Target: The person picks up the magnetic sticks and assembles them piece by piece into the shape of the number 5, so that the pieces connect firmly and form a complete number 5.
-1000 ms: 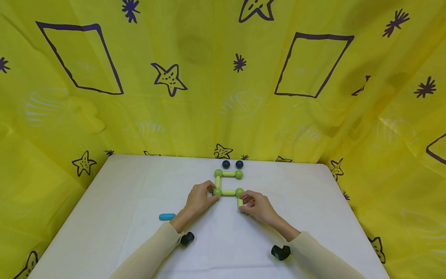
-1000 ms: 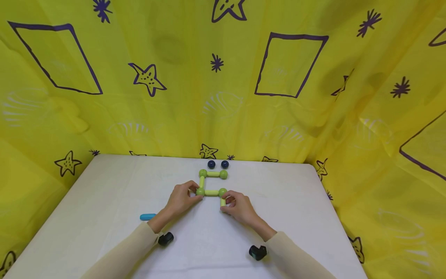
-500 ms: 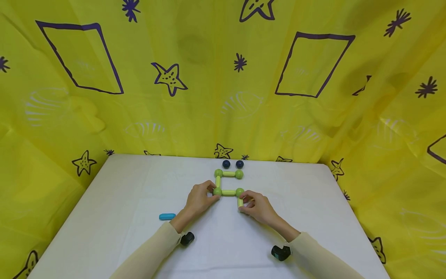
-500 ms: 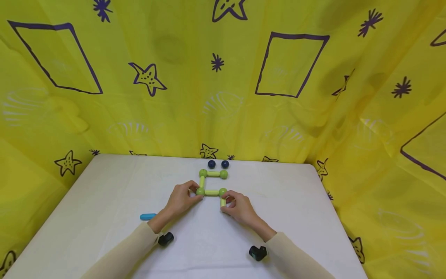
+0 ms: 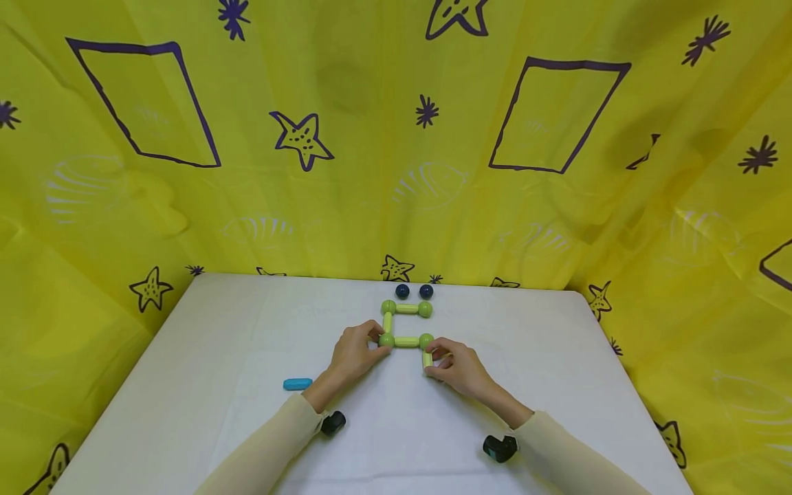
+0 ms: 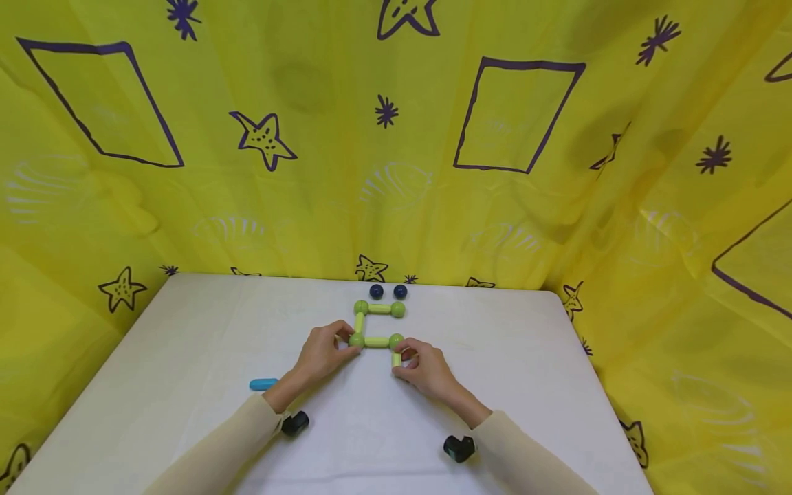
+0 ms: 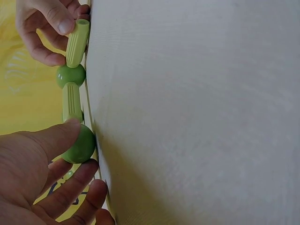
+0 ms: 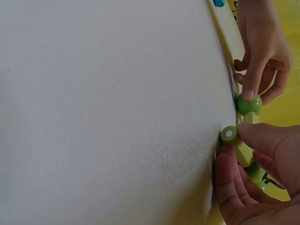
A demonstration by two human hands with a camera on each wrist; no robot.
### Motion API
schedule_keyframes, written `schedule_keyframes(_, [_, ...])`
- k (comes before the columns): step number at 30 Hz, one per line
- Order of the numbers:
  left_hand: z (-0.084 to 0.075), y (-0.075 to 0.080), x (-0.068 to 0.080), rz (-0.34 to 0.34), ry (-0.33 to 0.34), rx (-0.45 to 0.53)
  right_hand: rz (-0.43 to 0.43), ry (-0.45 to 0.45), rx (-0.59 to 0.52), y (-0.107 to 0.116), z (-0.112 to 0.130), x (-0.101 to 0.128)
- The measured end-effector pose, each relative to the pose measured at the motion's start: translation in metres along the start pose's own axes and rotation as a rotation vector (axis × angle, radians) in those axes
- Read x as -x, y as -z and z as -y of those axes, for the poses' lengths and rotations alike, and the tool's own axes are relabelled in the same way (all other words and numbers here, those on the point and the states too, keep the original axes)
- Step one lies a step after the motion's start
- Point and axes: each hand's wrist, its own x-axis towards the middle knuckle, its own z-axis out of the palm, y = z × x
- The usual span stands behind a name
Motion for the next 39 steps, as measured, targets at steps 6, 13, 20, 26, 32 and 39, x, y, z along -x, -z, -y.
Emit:
schedule_keyframes(6, [-0.001, 0.0, 0.0, 0.002, 0.013, -0.012, 0.058, -0.006, -0.01, 0.006, 0.001, -0.001])
schedule_keyframes(13, [-0.002, 0.001, 0.001, 0.006, 0.007, -0.01, 0.173, 0.036, -0.04, 0.017, 0.0, -0.002])
schedule_keyframes(20, [-0.003, 0.002, 0.002, 0.001, 0.002, -0.011, 0.259, 0.068, -0.021, 0.032, 0.0, -0.002])
schedule_keyframes(26, [-0.003, 0.002, 0.001, -0.003, 0.004, -0.011, 0.281, 0.069, 0.006, 0.05, 0.004, -0.002])
schedule_keyframes(32, [-0.003, 0.002, 0.001, -0.005, 0.004, -0.016, 0.29, 0.126, 0.022, 0.062, 0.006, -0.002])
schedule_keyframes(39, [-0.004, 0.002, 0.002, -0.005, 0.0, -0.016, 0.266, 0.206, 0.13, 0.07, 0.008, -0.002])
